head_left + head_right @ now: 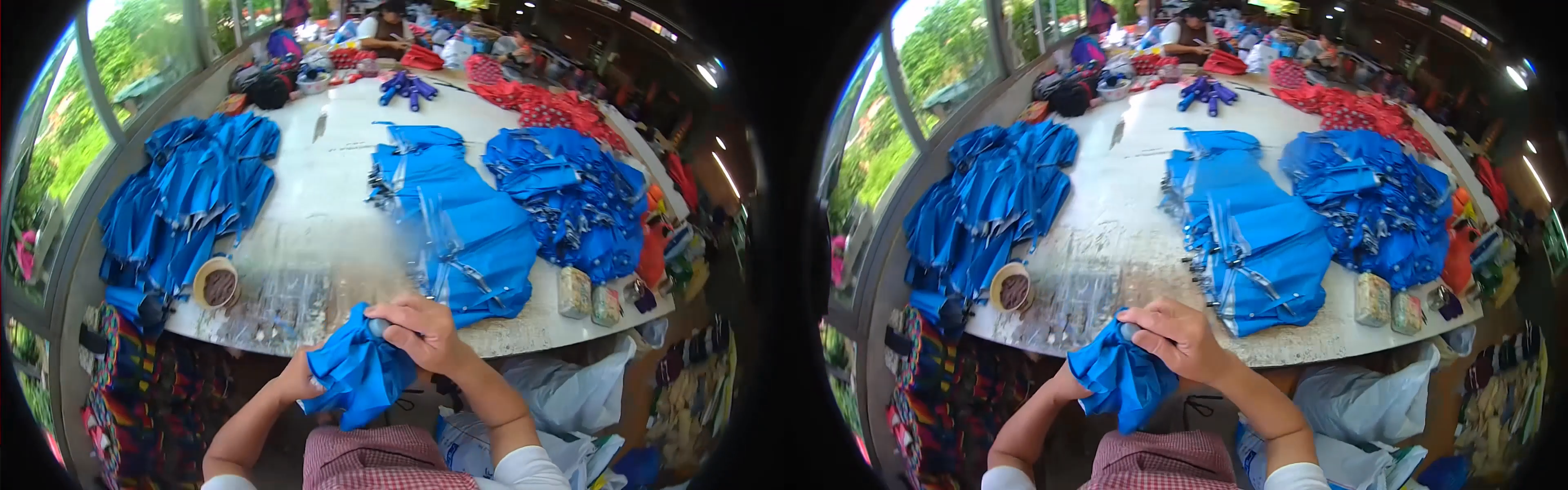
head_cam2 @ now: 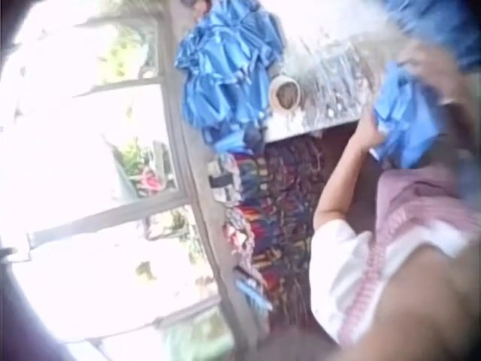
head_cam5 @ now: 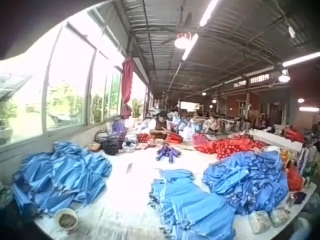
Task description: Assembling blue umbrellas by attaching the fabric canopy to the metal frame at a production table.
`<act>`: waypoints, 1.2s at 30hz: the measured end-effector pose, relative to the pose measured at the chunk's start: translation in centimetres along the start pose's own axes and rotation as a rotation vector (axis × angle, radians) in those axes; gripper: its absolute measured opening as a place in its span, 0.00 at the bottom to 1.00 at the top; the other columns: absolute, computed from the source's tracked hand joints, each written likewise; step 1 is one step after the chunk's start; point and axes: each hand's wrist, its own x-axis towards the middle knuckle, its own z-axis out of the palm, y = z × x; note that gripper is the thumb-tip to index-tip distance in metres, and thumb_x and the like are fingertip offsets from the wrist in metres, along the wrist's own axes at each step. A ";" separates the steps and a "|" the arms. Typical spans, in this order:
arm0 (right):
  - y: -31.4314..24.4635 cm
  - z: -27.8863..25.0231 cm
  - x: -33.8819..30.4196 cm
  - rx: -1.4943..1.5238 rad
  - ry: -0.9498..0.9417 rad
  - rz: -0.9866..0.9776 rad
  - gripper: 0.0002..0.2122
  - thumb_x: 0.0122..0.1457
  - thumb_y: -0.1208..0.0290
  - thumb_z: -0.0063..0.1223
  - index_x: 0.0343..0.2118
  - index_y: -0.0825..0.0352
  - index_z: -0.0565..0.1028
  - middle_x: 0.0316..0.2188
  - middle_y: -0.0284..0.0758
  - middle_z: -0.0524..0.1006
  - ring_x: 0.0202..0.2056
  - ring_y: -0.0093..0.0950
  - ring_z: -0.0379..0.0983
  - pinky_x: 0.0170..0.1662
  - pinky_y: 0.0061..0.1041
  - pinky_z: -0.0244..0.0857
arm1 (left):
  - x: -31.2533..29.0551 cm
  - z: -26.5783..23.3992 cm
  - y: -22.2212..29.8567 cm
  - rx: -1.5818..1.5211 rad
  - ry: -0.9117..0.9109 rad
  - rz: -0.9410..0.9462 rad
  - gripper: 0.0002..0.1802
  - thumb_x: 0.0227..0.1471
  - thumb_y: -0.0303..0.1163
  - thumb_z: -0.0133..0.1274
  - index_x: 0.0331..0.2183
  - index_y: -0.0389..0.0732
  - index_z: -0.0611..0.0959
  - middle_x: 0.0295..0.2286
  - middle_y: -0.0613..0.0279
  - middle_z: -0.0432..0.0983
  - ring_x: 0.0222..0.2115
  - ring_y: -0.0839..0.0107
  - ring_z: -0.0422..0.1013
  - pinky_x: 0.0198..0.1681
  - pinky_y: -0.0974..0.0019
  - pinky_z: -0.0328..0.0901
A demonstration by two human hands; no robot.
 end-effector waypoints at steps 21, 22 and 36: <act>13.6 21.4 8.6 -0.047 0.353 0.629 0.07 0.53 0.78 0.47 0.35 0.72 0.73 0.30 0.32 0.71 0.31 0.18 0.66 0.35 0.15 0.60 | 10.4 -52.0 0.1 1.334 1.203 -0.267 0.34 0.42 0.56 0.51 0.43 0.38 0.69 0.30 0.45 0.74 0.31 0.48 0.71 0.32 0.53 0.65; 14.6 22.8 8.4 -0.078 0.294 0.692 0.07 0.52 0.78 0.48 0.34 0.71 0.73 0.30 0.33 0.71 0.30 0.19 0.66 0.35 0.15 0.60 | 12.8 -56.4 -3.6 1.336 1.180 -0.257 0.38 0.43 0.59 0.48 0.46 0.38 0.67 0.35 0.45 0.72 0.35 0.49 0.70 0.36 0.54 0.64; 18.2 28.6 26.8 0.177 0.076 0.521 0.25 0.57 0.56 0.42 0.51 0.72 0.62 0.51 0.45 0.63 0.53 0.37 0.59 0.54 0.34 0.52 | 13.7 -78.7 -44.1 2.153 0.885 -0.414 0.25 0.51 0.42 0.39 0.52 0.53 0.62 0.53 0.66 0.59 0.47 0.69 0.62 0.40 0.60 0.59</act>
